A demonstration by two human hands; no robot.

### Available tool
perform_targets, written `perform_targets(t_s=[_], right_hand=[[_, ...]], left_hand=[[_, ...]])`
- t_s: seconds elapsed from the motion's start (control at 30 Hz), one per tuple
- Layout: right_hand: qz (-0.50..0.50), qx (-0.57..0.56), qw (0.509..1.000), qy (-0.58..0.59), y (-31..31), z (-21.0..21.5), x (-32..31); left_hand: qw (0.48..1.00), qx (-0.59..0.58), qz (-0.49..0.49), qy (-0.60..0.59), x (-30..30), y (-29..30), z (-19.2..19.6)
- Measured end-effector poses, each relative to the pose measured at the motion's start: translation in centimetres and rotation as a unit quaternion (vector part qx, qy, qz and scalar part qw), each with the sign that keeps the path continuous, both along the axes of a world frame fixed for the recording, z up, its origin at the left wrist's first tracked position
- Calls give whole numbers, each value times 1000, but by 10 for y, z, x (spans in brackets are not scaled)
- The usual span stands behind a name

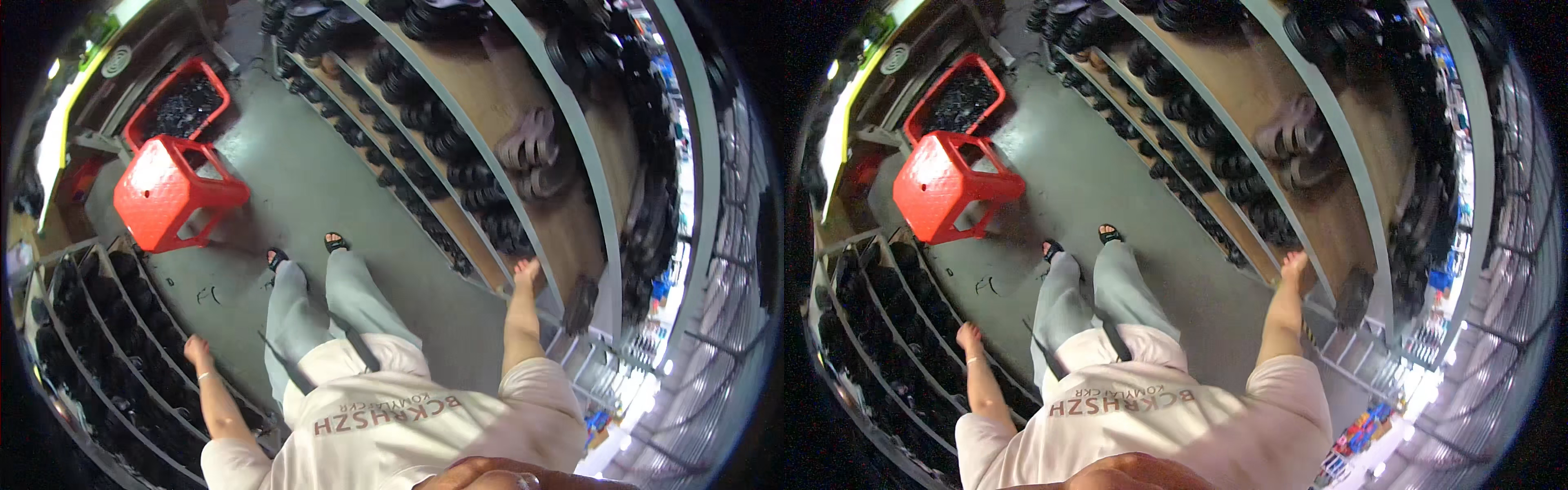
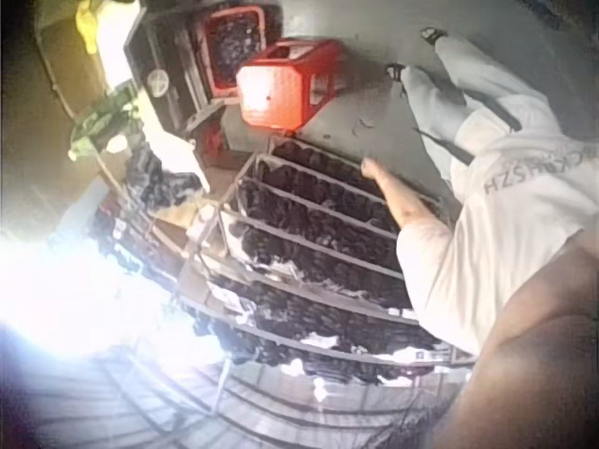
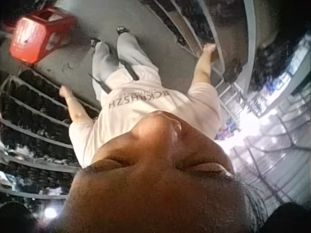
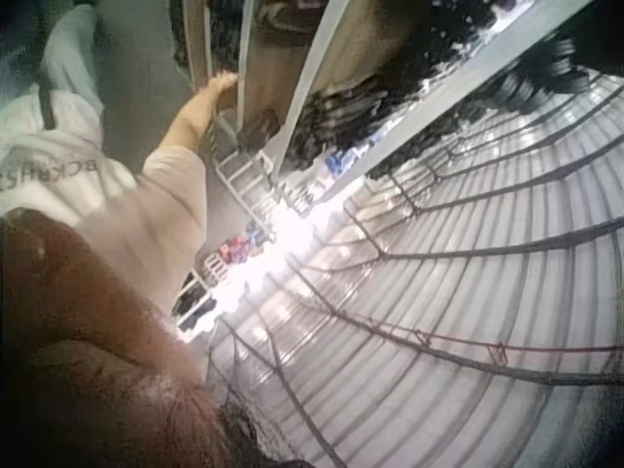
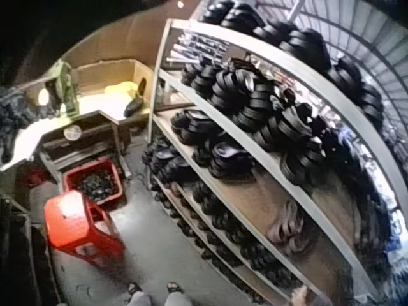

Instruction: Trimming and smoothing the edges of shoe soles using a mechanical grinding machine in a factory.

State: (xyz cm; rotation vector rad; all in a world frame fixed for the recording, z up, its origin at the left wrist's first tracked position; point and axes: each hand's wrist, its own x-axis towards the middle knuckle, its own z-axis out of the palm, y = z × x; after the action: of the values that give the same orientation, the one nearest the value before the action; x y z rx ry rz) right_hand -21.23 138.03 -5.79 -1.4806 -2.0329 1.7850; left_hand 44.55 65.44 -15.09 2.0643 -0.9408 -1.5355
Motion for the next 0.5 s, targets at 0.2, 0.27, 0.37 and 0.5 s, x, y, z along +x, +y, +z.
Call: perform_targets(t_s=[0.2,0.27,0.37,0.5], right_hand=[[441,568,676,-161,186,-51,-84],[452,512,655,-322,146,-97,-59],[439,520,664,-309,176,-91,-86],[426,506,645,-384,217,-110,-77]], left_hand=[[988,65,-131,-46,-22,79,63],[952,108,-235,-166,-13,107,121],[931,233,-219,-177,-49,165,114],[924,257,-244,-146,-90,198,117]])
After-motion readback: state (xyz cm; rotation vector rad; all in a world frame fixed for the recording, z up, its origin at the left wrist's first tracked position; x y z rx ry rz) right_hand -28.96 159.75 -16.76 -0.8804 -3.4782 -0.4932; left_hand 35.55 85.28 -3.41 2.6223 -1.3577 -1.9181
